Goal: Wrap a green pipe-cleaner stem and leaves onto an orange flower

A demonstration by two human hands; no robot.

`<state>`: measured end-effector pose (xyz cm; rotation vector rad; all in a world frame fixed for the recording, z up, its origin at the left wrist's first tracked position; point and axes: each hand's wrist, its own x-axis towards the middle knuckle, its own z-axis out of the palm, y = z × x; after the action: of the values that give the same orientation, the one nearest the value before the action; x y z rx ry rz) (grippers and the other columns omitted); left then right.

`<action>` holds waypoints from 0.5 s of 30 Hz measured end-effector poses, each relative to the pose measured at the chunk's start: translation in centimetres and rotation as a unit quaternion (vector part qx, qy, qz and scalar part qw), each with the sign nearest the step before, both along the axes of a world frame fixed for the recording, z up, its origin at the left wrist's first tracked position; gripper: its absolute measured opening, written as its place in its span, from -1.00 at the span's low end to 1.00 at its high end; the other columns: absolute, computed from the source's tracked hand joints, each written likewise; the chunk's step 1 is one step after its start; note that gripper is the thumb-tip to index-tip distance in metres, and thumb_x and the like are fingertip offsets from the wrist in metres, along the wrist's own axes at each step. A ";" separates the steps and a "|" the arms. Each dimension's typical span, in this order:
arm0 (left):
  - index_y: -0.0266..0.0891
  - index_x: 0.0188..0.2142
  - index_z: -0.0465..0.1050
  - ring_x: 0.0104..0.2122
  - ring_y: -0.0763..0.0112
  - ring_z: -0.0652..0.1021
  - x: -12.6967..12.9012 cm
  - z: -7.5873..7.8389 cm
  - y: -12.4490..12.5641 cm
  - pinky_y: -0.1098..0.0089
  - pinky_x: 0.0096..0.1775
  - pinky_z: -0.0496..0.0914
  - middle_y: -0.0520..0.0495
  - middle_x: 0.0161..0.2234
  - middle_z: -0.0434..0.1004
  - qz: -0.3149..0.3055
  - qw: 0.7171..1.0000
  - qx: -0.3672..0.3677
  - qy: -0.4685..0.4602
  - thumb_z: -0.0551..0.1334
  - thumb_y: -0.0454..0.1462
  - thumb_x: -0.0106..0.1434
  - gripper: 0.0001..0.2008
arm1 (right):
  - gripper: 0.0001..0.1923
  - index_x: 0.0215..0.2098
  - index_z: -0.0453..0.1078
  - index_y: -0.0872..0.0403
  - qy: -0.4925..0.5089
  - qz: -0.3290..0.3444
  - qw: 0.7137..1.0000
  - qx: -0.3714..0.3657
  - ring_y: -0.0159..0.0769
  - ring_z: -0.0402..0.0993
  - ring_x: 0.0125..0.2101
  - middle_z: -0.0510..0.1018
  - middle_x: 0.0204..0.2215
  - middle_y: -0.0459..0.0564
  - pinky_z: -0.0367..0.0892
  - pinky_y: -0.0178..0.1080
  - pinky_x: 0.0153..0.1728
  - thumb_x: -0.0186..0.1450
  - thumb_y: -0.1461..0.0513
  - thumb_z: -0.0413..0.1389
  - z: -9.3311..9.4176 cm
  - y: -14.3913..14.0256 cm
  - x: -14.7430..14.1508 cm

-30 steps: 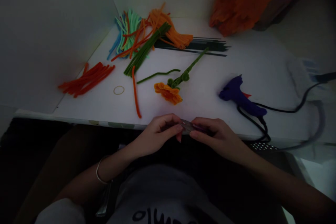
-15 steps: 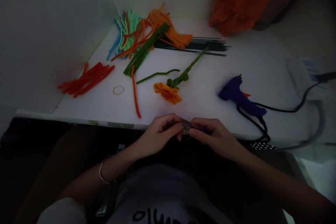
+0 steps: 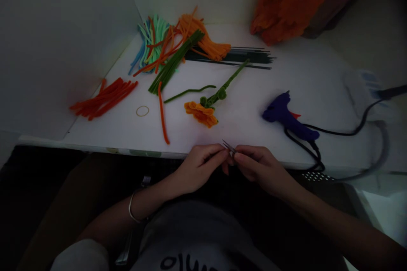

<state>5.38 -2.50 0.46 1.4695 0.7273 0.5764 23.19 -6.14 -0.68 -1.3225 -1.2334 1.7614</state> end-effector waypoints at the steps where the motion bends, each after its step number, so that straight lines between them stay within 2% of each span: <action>1: -0.32 -0.50 0.36 -0.45 0.56 0.39 0.1 -0.1 -0.1 0.52 -0.32 0.25 0.02 -0.53 0.38 0.005 1.000 0.012 0.010 -0.01 -0.27 0.31 -0.69 | -0.69 -0.45 0.34 0.14 0.013 -0.011 1.000 -0.009 -0.60 -0.13 -0.72 0.03 -0.74 -0.26 -0.19 -0.42 -0.72 0.25 0.06 0.03 -0.1 -0.1 0.0; 7: -0.31 -0.51 0.34 -0.56 0.57 0.37 0.6 -0.2 -0.3 0.53 -0.43 0.23 0.05 -0.62 0.35 0.027 0.997 0.056 0.041 0.01 -0.26 0.29 -0.71 | -0.68 -0.48 0.30 0.14 0.050 -0.048 0.997 -0.046 -0.60 -0.15 -0.74 -0.03 -0.75 -0.28 -0.19 -0.44 -0.74 0.23 0.04 0.04 -0.3 -0.9 0.2; 15: -0.30 -0.56 0.32 -0.61 0.57 0.34 1.3 0.2 -0.4 0.53 -0.48 0.22 0.07 -0.68 0.32 0.021 0.997 0.047 0.059 0.03 -0.28 0.25 -0.72 | -0.63 -0.55 0.18 0.11 -0.020 -0.026 0.999 -0.014 -0.59 -0.15 -0.73 -0.02 -0.75 -0.28 -0.18 -0.42 -0.73 0.23 0.01 0.02 0.1 -1.7 1.2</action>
<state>6.66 -2.88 0.70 1.5886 0.8347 0.5652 24.38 -7.80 -0.59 -1.3997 -1.1897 1.7299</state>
